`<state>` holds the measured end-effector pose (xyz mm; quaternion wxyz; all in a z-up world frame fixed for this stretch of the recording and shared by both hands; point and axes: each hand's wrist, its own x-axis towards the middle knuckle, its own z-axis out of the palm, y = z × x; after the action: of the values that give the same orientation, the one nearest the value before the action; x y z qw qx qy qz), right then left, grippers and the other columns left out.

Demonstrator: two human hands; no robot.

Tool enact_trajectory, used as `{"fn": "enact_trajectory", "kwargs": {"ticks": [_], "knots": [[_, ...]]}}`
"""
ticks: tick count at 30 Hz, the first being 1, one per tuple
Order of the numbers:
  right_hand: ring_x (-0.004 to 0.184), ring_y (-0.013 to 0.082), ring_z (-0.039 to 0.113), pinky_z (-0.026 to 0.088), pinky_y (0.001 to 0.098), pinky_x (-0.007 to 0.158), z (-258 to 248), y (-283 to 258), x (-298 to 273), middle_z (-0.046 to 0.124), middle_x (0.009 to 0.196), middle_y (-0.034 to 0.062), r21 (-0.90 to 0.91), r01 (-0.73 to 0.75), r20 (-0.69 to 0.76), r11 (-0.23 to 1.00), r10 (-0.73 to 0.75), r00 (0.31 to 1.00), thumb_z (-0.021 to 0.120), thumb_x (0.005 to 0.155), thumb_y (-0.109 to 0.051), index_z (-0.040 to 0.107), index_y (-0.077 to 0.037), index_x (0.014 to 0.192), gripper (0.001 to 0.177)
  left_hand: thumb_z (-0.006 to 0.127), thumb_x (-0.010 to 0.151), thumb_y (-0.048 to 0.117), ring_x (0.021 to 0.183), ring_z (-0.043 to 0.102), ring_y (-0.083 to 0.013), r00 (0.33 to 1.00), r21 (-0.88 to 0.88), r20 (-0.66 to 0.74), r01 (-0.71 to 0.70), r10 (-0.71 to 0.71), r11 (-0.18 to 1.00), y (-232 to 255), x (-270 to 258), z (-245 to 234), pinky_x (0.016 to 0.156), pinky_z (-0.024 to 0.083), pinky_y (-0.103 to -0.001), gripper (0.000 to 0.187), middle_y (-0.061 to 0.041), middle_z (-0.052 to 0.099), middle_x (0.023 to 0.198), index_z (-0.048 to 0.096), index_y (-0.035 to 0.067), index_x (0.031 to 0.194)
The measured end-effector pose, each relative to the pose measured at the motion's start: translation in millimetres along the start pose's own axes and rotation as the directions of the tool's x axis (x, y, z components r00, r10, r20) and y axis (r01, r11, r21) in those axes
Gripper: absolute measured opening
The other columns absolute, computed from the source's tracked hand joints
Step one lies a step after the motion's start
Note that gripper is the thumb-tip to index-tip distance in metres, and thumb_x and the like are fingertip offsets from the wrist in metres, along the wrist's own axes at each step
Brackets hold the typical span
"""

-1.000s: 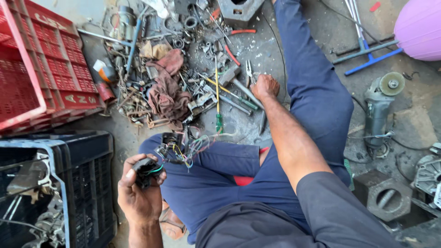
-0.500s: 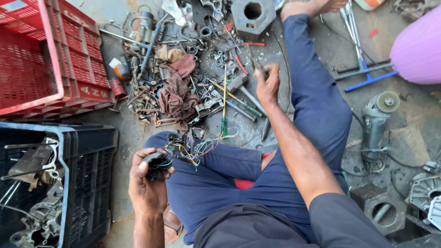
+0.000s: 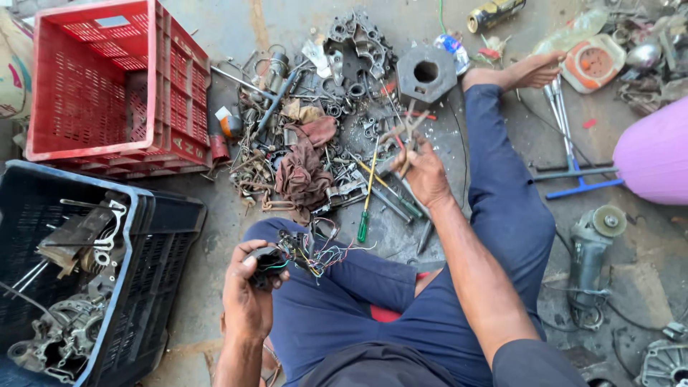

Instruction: The person sits on the floor and uses pliers to strip the insulation from a bundle of multicolored wires. They repeatedly cut and pull the wire ends to expose the metal strands, working on a small black electrical component held in their left hand.

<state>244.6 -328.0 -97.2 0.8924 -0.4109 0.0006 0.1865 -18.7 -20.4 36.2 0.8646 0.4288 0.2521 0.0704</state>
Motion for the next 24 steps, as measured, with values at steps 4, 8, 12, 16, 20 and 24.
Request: {"fn": "enact_trajectory", "kwargs": {"ticks": [4, 8, 12, 16, 20, 24], "knots": [[0.060, 0.0107, 0.051, 0.046, 0.0314, 0.061, 20, 4, -4, 0.053, 0.073, 0.0007, -0.181, -0.052, -0.088, 0.982, 0.036, 0.995, 0.056, 0.106, -0.016, 0.061, -0.011, 0.139, 0.034, 0.054, 0.091, 0.025, 0.073, 0.066, -0.0253, 1.000, 0.022, 0.021, -0.012, 0.012, 1.000, -7, 4, 4, 0.063, 0.046, -0.032, 0.038, -0.018, 0.067, 0.102, 0.055, 0.001, 0.121], [0.069, 0.0117, 0.053, 0.051, 0.0333, 0.073, 33, 13, -13, 0.053, 0.078, -0.0004, -0.004, -0.081, 0.000, 0.997, 0.081, 0.997, 0.053, 0.107, -0.026, 0.061, -0.010, 0.138, 0.036, 0.054, 0.092, 0.022, 0.075, 0.068, -0.0240, 1.000, 0.110, 0.002, -0.010, 0.009, 0.994, -15, 10, 15, 0.063, 0.048, -0.032, 0.037, -0.016, 0.068, 0.102, 0.055, 0.005, 0.125], [0.085, 0.0155, 0.056, 0.053, 0.0366, 0.084, 74, 15, -33, 0.055, 0.090, 0.0014, 0.265, -0.117, 0.157, 0.957, 0.077, 0.985, 0.055, 0.109, -0.032, 0.059, -0.009, 0.135, 0.035, 0.058, 0.089, 0.016, 0.087, 0.069, -0.0187, 0.995, 0.441, 0.087, -0.077, 0.043, 0.894, -22, 10, 36, 0.063, 0.050, -0.033, 0.039, -0.007, 0.063, 0.107, 0.058, 0.012, 0.127], [0.113, 0.0218, 0.061, 0.052, 0.0409, 0.097, 120, 17, -65, 0.063, 0.120, 0.0080, 0.367, -0.211, 0.217, 0.906, 0.138, 0.966, 0.054, 0.107, -0.037, 0.056, -0.008, 0.134, 0.040, 0.073, 0.087, 0.021, 0.091, 0.069, -0.0218, 0.885, 0.721, 0.364, -0.464, 0.289, 0.514, -27, 10, 68, 0.078, 0.056, -0.037, 0.028, -0.007, 0.064, 0.106, 0.070, 0.008, 0.113], [0.126, 0.0264, 0.059, 0.051, 0.0449, 0.104, 158, 22, -90, 0.060, 0.142, 0.0144, 0.229, -0.167, 0.106, 0.959, 0.146, 0.984, 0.051, 0.108, -0.033, 0.053, -0.008, 0.133, 0.035, 0.084, 0.076, 0.038, 0.077, 0.065, -0.0253, 0.936, 0.882, 0.274, -0.336, 0.222, 0.329, -17, 2, 95, 0.066, 0.052, -0.040, 0.044, -0.008, 0.061, 0.096, 0.072, 0.009, 0.107], [0.132, 0.0267, 0.056, 0.050, 0.0410, 0.105, 170, 11, -101, 0.058, 0.144, 0.0149, 0.162, -0.120, 0.070, 0.980, 0.110, 0.991, 0.047, 0.106, -0.027, 0.050, -0.012, 0.142, 0.040, 0.079, 0.084, 0.038, 0.075, 0.066, -0.0241, 0.946, 0.877, 0.218, -0.298, 0.241, 0.376, -20, -5, 93, 0.066, 0.051, -0.038, 0.029, -0.006, 0.062, 0.091, 0.077, 0.012, 0.098]]}}
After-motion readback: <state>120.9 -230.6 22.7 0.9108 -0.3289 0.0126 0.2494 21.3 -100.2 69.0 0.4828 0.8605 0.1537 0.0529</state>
